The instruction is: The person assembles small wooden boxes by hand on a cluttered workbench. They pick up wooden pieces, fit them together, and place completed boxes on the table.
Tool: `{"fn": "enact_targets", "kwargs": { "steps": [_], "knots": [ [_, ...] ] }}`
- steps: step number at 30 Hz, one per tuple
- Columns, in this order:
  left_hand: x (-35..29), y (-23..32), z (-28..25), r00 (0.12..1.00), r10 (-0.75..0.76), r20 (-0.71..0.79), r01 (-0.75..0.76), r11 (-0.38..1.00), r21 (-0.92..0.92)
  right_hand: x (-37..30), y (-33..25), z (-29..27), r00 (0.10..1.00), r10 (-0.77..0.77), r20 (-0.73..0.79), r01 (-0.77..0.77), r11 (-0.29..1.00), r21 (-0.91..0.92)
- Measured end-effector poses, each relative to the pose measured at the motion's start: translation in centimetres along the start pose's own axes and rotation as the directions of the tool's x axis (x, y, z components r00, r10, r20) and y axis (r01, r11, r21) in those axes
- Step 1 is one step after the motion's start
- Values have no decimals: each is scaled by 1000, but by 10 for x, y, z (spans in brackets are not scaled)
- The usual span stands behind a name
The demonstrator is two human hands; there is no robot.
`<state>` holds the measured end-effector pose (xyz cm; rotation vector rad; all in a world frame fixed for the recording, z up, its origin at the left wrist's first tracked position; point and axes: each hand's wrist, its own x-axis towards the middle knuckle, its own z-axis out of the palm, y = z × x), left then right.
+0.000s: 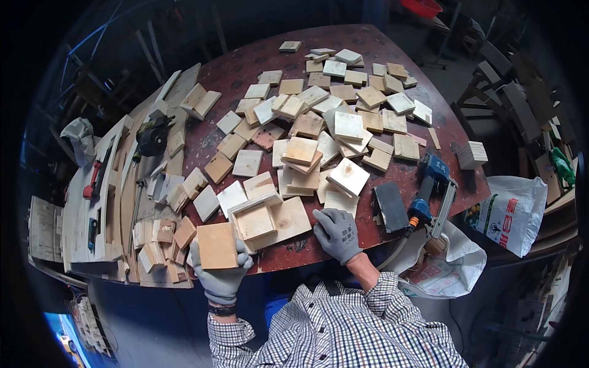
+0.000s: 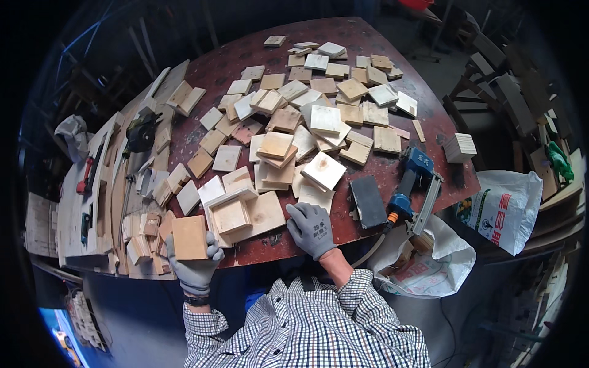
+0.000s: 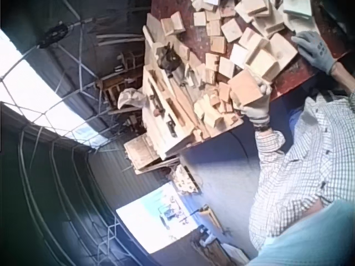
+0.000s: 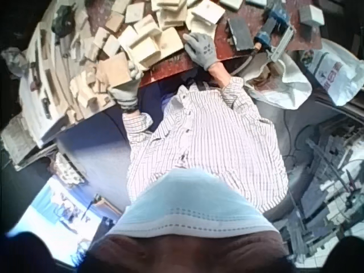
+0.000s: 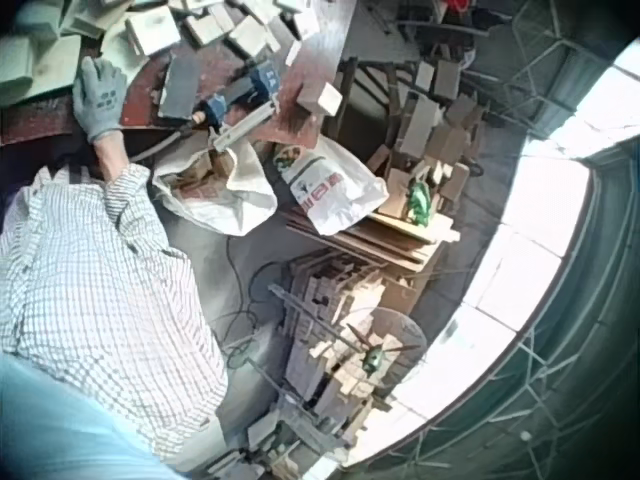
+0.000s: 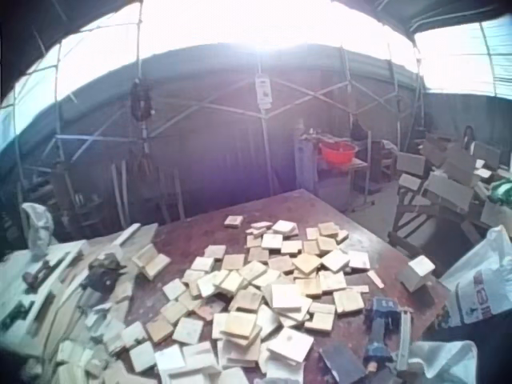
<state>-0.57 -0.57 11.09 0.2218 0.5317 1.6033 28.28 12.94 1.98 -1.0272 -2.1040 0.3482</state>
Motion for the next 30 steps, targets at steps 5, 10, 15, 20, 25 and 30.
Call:
{"fn": "enact_targets", "kwargs": {
  "steps": [5,10,15,20,25,30],
  "knots": [
    [-5,-16,18,997,46,56,-37,988,-153,6,-3,5,1000,-25,2,25,999,-37],
    [-18,-21,14,973,128,192,-57,939,-339,-3,-3,9,996,-54,67,55,998,-15],
    [-30,-32,3,967,147,208,-80,951,-299,-14,19,15,995,-43,90,45,999,-19],
    [-41,-42,-17,976,143,161,-69,916,-396,-15,23,17,991,-75,114,78,997,-20],
    [-37,-42,-19,967,162,197,-65,903,-424,-11,24,18,989,-107,102,110,994,-28],
    [-43,-41,-21,963,179,202,-75,897,-436,-12,27,18,988,-101,120,105,994,-21]
  ]
}}
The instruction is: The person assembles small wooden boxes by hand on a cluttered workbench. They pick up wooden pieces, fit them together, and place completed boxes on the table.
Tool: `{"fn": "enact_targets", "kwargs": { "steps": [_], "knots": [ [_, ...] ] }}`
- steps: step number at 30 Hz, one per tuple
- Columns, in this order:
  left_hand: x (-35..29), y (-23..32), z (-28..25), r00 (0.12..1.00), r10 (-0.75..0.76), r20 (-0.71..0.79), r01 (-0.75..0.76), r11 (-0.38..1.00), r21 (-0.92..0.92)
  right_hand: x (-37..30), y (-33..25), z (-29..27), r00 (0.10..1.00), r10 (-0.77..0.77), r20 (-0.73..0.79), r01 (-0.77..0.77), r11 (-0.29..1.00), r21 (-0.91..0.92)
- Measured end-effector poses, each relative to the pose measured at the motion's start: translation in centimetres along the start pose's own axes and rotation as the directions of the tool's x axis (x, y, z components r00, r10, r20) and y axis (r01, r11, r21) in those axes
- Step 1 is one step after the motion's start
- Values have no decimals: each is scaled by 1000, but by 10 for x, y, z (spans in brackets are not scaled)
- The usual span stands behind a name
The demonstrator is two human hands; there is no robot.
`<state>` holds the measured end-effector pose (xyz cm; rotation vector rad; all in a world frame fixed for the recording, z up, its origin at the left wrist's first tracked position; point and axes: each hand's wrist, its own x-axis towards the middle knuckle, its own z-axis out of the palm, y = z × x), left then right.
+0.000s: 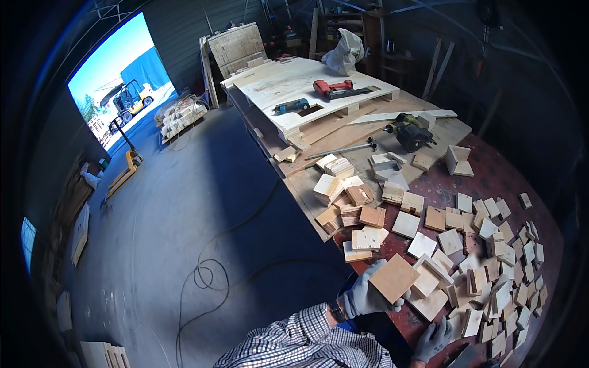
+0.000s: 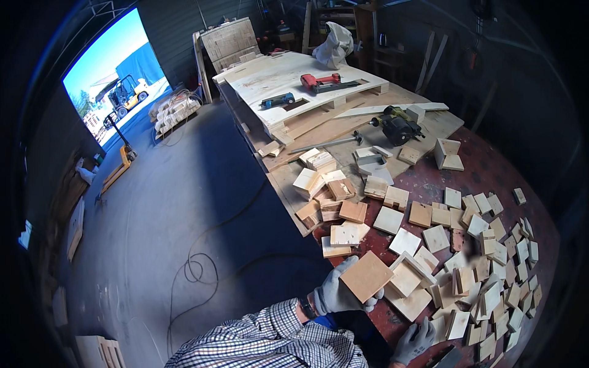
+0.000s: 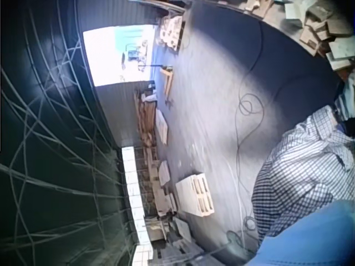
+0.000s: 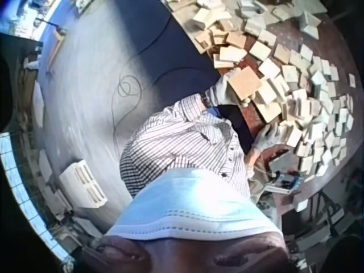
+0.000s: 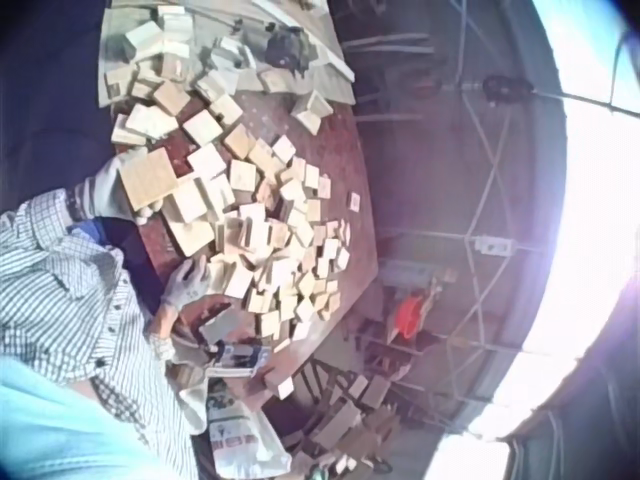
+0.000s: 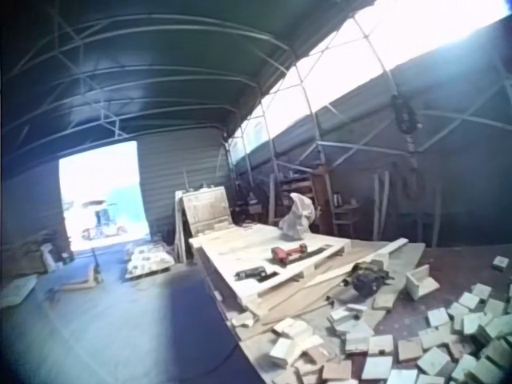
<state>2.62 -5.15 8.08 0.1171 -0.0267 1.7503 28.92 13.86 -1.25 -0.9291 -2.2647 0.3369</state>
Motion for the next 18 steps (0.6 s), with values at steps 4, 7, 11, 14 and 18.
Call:
{"fn": "enact_targets", "kwargs": {
  "steps": [4,7,11,14,18],
  "knots": [
    [-4,3,1,1000,18,6,-18,1000,0,13,-29,-17,998,-44,-51,42,999,-32],
    [-5,2,4,1000,21,7,-20,999,-25,18,-39,-23,995,-60,-75,56,997,-55],
    [-6,1,2,1000,17,25,-17,1000,-17,18,-37,-22,996,-58,-73,56,998,-37],
    [-10,0,0,1000,20,-2,-20,1000,-13,15,-36,-21,995,-67,-68,65,997,-39],
    [-12,0,4,1000,22,17,-22,999,-25,13,-35,-23,997,-57,-50,55,998,-39]
  ]
}}
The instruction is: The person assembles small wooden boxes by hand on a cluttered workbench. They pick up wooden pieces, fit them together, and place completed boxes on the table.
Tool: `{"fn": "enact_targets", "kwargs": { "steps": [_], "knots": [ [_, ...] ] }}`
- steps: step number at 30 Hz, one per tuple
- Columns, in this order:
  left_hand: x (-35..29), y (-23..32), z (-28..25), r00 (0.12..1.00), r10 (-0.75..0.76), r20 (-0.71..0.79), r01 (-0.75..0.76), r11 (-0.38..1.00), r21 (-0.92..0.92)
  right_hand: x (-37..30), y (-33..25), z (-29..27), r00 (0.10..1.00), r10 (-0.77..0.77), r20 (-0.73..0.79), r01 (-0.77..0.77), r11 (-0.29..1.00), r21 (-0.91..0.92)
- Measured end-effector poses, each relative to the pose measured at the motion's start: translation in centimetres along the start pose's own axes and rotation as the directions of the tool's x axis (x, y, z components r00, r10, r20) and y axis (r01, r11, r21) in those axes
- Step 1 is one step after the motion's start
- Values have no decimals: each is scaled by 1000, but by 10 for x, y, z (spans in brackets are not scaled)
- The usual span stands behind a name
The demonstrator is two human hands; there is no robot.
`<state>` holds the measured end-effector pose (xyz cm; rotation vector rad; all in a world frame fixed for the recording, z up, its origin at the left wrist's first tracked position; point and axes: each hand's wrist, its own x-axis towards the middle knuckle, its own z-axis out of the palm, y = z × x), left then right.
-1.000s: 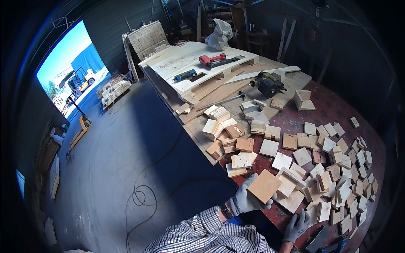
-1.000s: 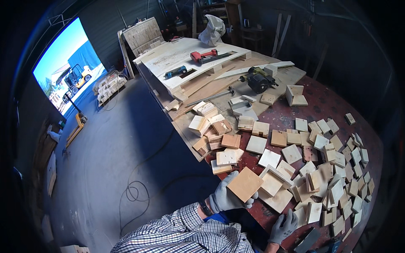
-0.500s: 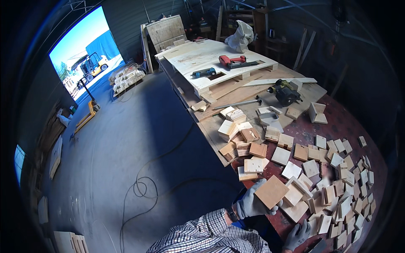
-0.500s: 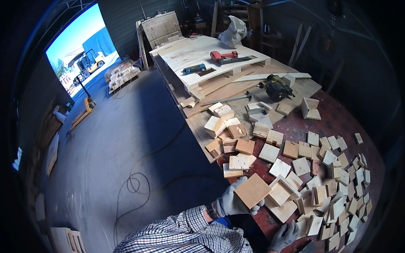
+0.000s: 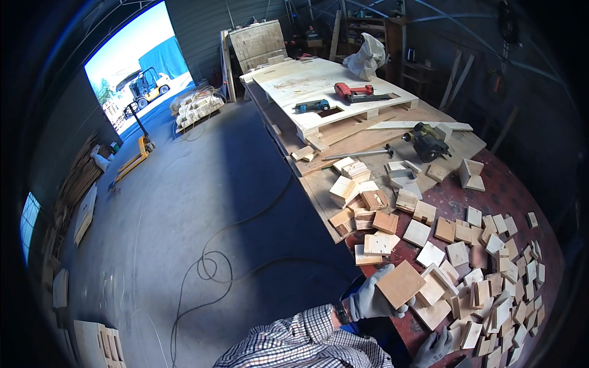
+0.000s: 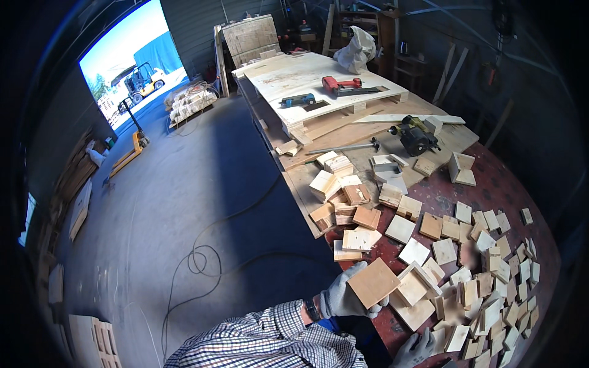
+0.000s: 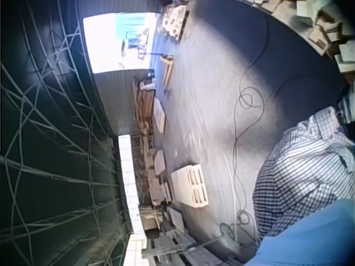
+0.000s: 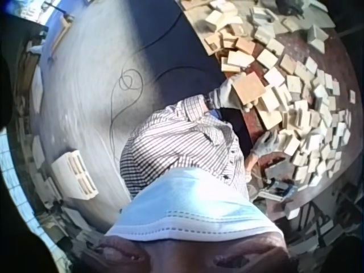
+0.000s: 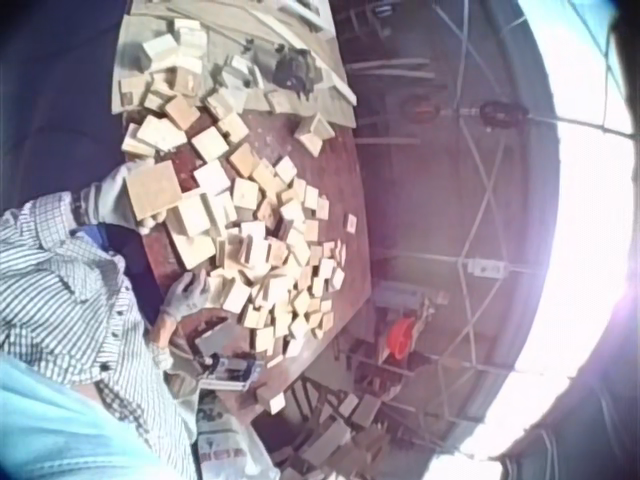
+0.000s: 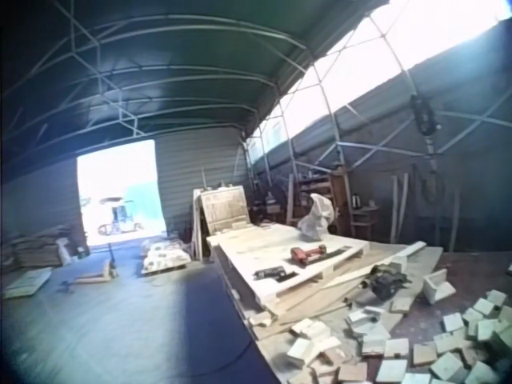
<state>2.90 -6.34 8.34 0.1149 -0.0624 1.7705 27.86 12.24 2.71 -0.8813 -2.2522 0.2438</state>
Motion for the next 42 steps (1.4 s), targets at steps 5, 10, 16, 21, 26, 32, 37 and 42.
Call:
{"fn": "enact_targets", "kwargs": {
  "steps": [5,10,16,21,26,32,37,42],
  "knots": [
    [10,0,5,1000,-27,5,27,1000,-6,-25,45,28,998,54,15,-54,998,-11],
    [10,2,34,991,96,-92,-89,993,72,-7,23,19,1000,8,3,-9,999,39],
    [16,-3,50,984,176,-26,-164,953,253,-11,25,21,1000,17,-11,-17,1000,10],
    [17,-6,58,944,213,-252,-113,926,360,-8,20,17,999,52,-9,-52,998,32],
    [21,-4,47,917,280,-283,-114,865,489,-11,17,12,997,80,-7,-79,997,17],
    [7,-12,19,875,223,-430,0,888,461,4,-24,-25,996,-53,-75,58,996,62],
    [18,-60,21,919,58,-389,89,933,348,27,-103,-53,994,-100,37,86,956,280],
    [23,-78,2,912,-26,-409,244,836,492,20,-96,-39,983,22,181,-31,998,46]
  ]
}}
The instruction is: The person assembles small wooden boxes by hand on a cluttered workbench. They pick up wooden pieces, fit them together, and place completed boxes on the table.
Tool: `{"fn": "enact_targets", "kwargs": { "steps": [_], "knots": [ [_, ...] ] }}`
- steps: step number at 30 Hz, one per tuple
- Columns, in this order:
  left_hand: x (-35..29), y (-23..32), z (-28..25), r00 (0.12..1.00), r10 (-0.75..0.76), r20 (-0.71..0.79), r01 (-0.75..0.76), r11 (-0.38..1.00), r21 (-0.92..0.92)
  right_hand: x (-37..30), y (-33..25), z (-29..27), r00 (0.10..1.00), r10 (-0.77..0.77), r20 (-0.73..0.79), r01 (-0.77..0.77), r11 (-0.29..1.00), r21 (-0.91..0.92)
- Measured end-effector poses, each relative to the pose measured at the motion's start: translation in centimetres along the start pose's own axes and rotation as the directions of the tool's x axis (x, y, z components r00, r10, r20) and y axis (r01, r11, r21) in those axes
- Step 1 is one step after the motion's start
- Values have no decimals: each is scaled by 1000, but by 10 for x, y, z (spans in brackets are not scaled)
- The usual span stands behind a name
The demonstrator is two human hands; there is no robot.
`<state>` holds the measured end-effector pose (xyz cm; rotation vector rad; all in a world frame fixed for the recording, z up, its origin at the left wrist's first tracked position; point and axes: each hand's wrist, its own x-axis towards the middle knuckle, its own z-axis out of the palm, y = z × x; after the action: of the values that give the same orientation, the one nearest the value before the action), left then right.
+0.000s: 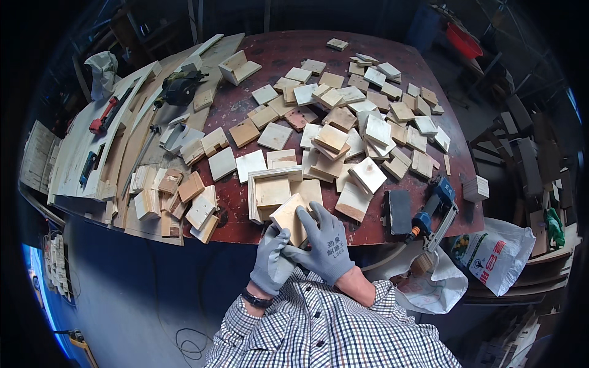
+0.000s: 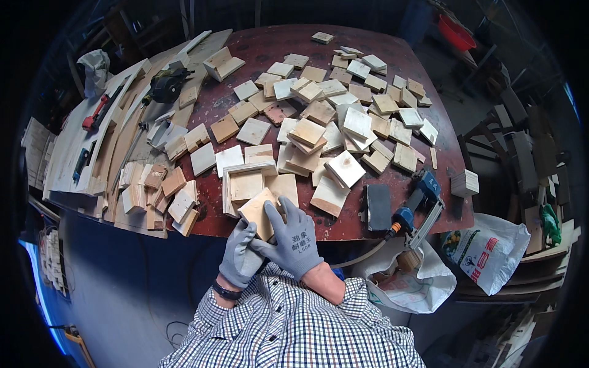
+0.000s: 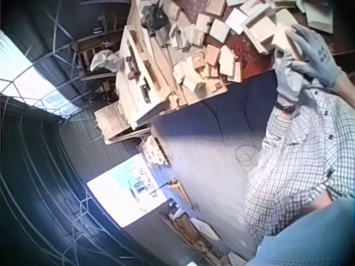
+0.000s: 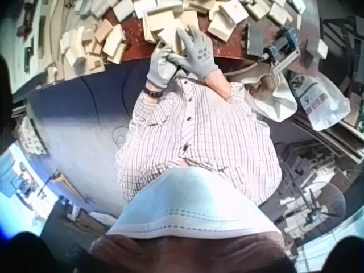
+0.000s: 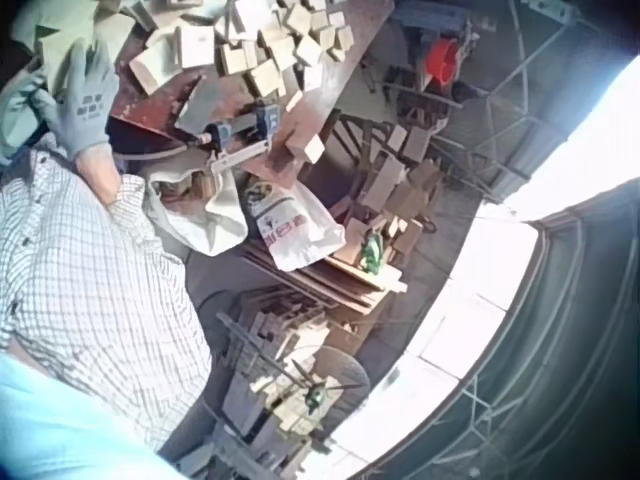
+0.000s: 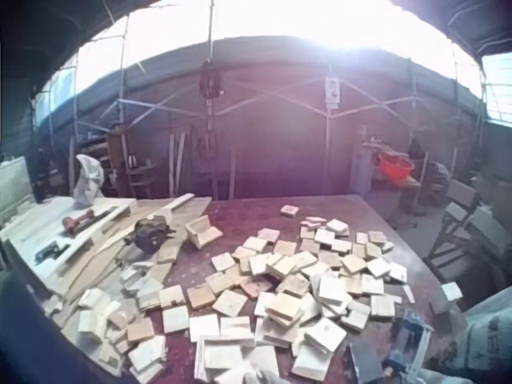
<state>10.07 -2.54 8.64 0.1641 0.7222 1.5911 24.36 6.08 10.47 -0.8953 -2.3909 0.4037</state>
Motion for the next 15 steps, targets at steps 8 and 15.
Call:
{"fn": "enact_targets", "kwargs": {
  "steps": [8,15],
  "knots": [
    [2,-8,-1,999,-49,-20,49,999,-21,-15,7,-8,987,152,55,-157,982,102],
    [1,9,-18,989,-76,124,41,965,259,-35,37,-12,952,305,-17,-304,951,57]
  ]
}}
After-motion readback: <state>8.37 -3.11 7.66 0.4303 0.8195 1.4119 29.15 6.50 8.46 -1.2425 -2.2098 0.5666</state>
